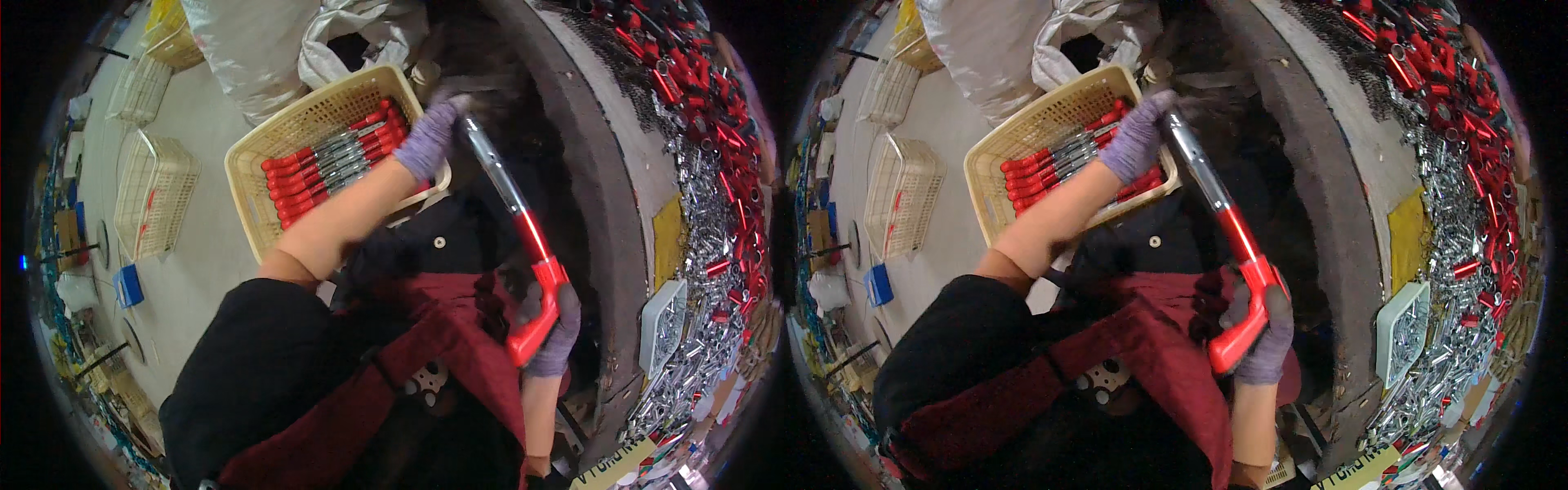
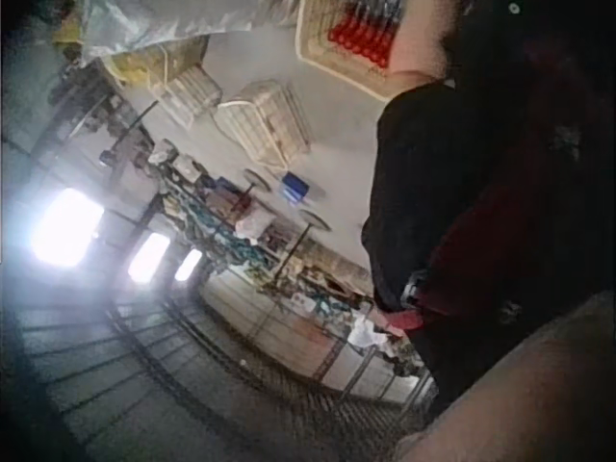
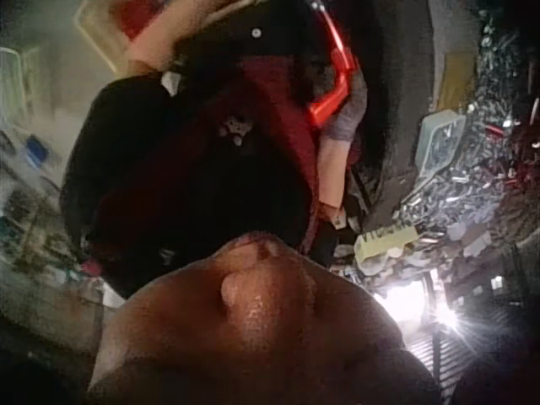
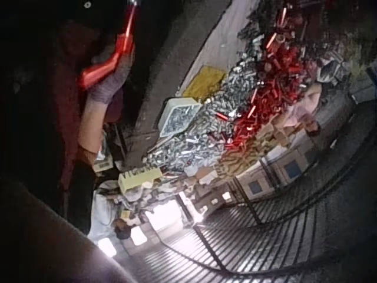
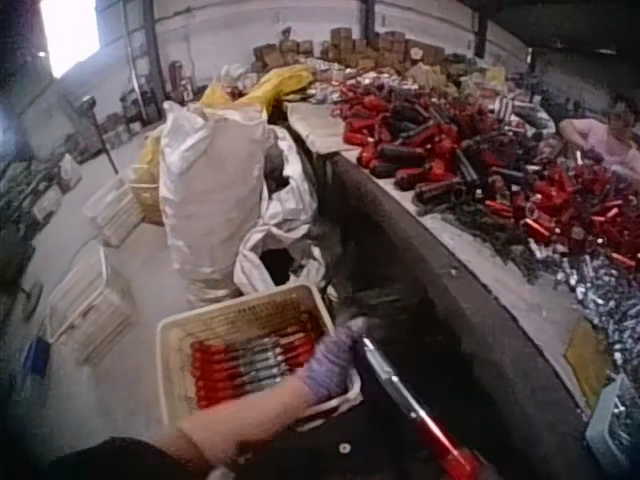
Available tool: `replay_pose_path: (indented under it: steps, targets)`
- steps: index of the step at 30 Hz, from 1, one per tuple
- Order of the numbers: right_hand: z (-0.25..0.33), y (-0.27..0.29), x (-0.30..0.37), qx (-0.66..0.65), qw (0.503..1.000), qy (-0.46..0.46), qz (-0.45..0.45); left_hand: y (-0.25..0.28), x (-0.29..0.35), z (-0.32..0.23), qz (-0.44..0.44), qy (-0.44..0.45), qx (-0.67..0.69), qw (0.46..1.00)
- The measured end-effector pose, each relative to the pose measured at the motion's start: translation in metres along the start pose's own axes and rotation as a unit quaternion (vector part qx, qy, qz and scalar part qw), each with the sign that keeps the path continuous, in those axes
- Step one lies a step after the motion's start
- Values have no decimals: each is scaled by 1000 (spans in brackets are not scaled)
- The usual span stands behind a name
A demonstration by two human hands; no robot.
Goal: The person assembles tools by fitting metal cylinders, springs, and shafts together by hand and attaching handles, then places the assembled tools into a basket.
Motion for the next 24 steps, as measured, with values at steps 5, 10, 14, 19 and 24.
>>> replay_pose_path:
  steps: [5,10,14,19,24]
  targets:
    - [-5,-57,-44,153,986,-48,-50,44,51,-59,192,-206,-564,776]
    - [-35,-72,-96,64,981,-182,39,115,39,-20,390,43,-630,670]
    - [-20,-51,-81,197,979,-46,-36,247,18,4,100,203,-591,774]
    - [-10,1,-47,288,938,-37,-190,360,6,81,116,275,-634,714]
    - [-17,-6,-36,235,940,-45,-244,420,27,134,95,258,-704,655]
Point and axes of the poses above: each hand's wrist, its own x-axis away from the middle knuckle, its own y-axis out of the back of the hand, z = x × y, the point moved 1 cm from there along -x, towards the middle knuckle, and after that the axes turned 14 degrees about x, right-handed, at the moved point
